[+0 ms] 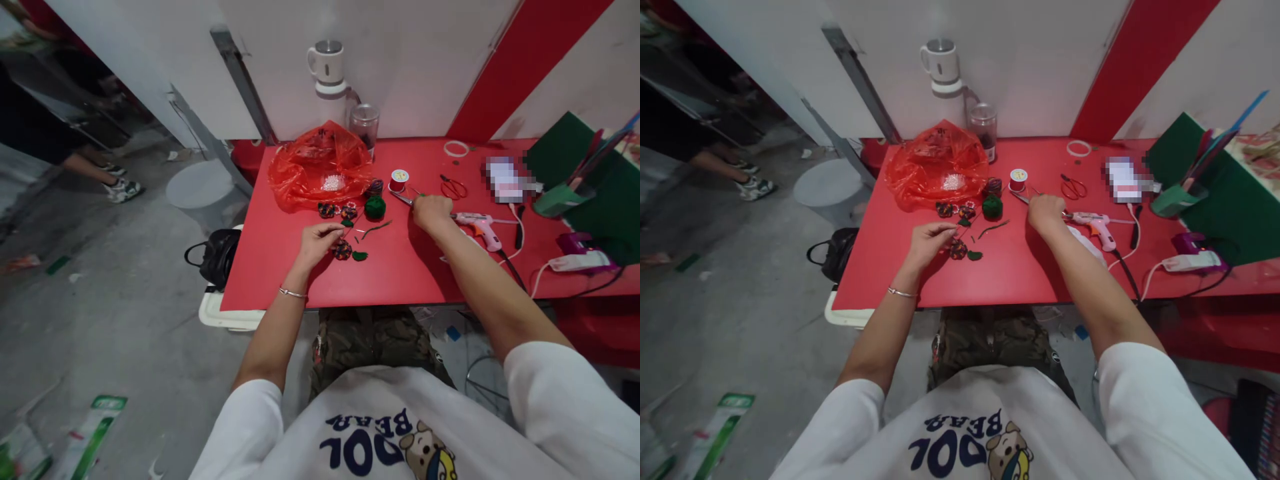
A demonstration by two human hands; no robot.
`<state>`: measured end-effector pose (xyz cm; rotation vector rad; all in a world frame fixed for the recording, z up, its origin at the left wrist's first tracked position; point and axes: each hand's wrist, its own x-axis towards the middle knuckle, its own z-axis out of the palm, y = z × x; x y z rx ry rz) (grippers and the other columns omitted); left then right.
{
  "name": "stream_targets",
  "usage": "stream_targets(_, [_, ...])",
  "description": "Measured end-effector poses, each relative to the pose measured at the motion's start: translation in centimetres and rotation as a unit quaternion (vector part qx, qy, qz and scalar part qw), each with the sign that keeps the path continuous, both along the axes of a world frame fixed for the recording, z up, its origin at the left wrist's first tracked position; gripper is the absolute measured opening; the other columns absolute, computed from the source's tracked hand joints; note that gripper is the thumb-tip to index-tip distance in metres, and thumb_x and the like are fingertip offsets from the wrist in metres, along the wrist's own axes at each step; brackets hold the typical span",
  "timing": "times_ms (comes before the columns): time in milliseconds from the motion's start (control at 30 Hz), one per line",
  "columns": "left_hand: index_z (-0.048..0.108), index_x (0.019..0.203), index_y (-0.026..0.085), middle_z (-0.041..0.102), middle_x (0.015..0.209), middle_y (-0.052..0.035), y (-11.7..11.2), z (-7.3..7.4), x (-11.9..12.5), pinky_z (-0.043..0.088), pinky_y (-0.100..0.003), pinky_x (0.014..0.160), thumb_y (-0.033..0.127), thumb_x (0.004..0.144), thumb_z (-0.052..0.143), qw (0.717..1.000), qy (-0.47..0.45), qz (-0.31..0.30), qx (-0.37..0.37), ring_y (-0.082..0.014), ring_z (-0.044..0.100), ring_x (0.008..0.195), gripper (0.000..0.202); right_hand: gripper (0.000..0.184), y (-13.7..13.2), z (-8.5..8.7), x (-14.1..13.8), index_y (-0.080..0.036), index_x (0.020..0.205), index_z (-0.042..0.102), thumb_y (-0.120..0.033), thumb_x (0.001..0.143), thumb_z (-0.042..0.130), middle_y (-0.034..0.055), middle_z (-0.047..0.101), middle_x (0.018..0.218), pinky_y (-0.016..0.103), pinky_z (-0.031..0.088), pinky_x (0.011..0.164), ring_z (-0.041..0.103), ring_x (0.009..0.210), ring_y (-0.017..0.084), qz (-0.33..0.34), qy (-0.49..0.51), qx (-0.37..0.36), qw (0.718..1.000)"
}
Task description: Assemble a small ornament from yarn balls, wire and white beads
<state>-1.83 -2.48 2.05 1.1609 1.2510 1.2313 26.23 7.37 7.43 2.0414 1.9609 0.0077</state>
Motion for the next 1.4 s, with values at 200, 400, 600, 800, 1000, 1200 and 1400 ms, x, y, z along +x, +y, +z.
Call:
stream_targets(200, [0.081, 0.085, 0.019, 0.075, 0.076, -0.005, -0.5, 0.1, -0.1, 0.053, -0.028, 0.056, 0.049, 0.068, 0.092, 1.0, -0.005, -0.005, 0.017, -0.0135, 0.064, 0.062, 0.037, 0.041, -0.5, 0.9, -0.7, -0.008, 0.137, 0.07, -0.018, 0.104, 0.048, 0.0281, 0.073, 0.132, 0.045, 0.052, 0.097, 0.069, 0.127, 0.037, -0.01, 0.007, 0.016, 1.0])
stream_targets(400, [0.082, 0.09, 0.019, 0.076, 0.081, -0.006, -0.3, 0.1, -0.1, 0.056, -0.027, 0.06, 0.042, 0.07, 0.09, 0.999, -0.009, 0.003, 0.031, -0.0148, 0.069, 0.069, 0.032, 0.038, -5.0, 1.9, -2.5, -0.009, 0.127, 0.074, -0.019, 0.101, 0.048, 0.0257, 0.077, 0.119, 0.038, 0.05, 0.087, 0.07, 0.119, 0.036, 0.065, 0.03, 0.084, 0.994])
stream_targets(600, [0.082, 0.091, 0.019, 0.076, 0.078, -0.0057, -0.4, 0.0, -0.1, 0.056, -0.025, 0.055, 0.041, 0.071, 0.088, 1.0, -0.006, 0.009, 0.026, -0.0159, 0.07, 0.068, 0.03, 0.038, -9.6, 2.7, 2.0, -0.022, 0.122, 0.08, -0.032, 0.102, 0.049, 0.0184, 0.081, 0.109, 0.036, 0.047, 0.078, 0.074, 0.103, 0.034, -0.012, 0.099, 0.169, 0.981])
stream_targets(800, [0.082, 0.092, 0.018, 0.077, 0.079, -0.0073, -0.5, 0.2, 0.2, 0.051, -0.022, 0.047, 0.041, 0.071, 0.087, 1.0, 0.011, 0.01, 0.02, -0.0164, 0.07, 0.066, 0.031, 0.055, -9.3, 1.1, 14.7, -0.014, 0.143, 0.071, -0.038, 0.093, 0.068, 0.0294, 0.072, 0.134, 0.043, 0.048, 0.083, 0.071, 0.117, 0.041, -0.224, 0.09, 0.096, 0.966])
stream_targets(1000, [0.082, 0.093, 0.017, 0.078, 0.081, -0.0082, -0.6, 0.3, 0.2, 0.048, -0.022, 0.044, 0.043, 0.066, 0.089, 1.0, 0.02, 0.024, -0.001, -0.0158, 0.069, 0.061, 0.037, 0.046, -9.3, -1.9, 17.1, -0.012, 0.124, 0.081, -0.043, 0.096, 0.061, 0.0235, 0.08, 0.116, 0.039, 0.049, 0.083, 0.073, 0.109, 0.036, -0.192, 0.109, 0.084, 0.972])
stream_targets(1200, [0.082, 0.09, 0.017, 0.076, 0.077, -0.0069, -0.4, 0.3, 0.3, 0.05, -0.022, 0.045, 0.044, 0.063, 0.089, 0.999, 0.016, 0.039, 0.0, -0.0151, 0.068, 0.061, 0.038, 0.042, -10.0, -1.4, 17.6, -0.012, 0.123, 0.081, -0.039, 0.101, 0.057, 0.0253, 0.08, 0.114, 0.038, 0.042, 0.081, 0.073, 0.107, 0.032, -0.218, 0.121, 0.163, 0.955])
stream_targets(1400, [0.082, 0.09, 0.018, 0.077, 0.077, -0.0064, -0.3, 0.2, 0.4, 0.054, -0.023, 0.049, 0.041, 0.065, 0.089, 1.0, 0.012, 0.027, 0.007, -0.014, 0.067, 0.06, 0.035, 0.048, -9.8, -1.4, 17.3, -0.006, 0.125, 0.079, -0.042, 0.1, 0.06, 0.0312, 0.076, 0.118, 0.04, 0.043, 0.087, 0.071, 0.112, 0.036, -0.266, 0.094, 0.169, 0.944])
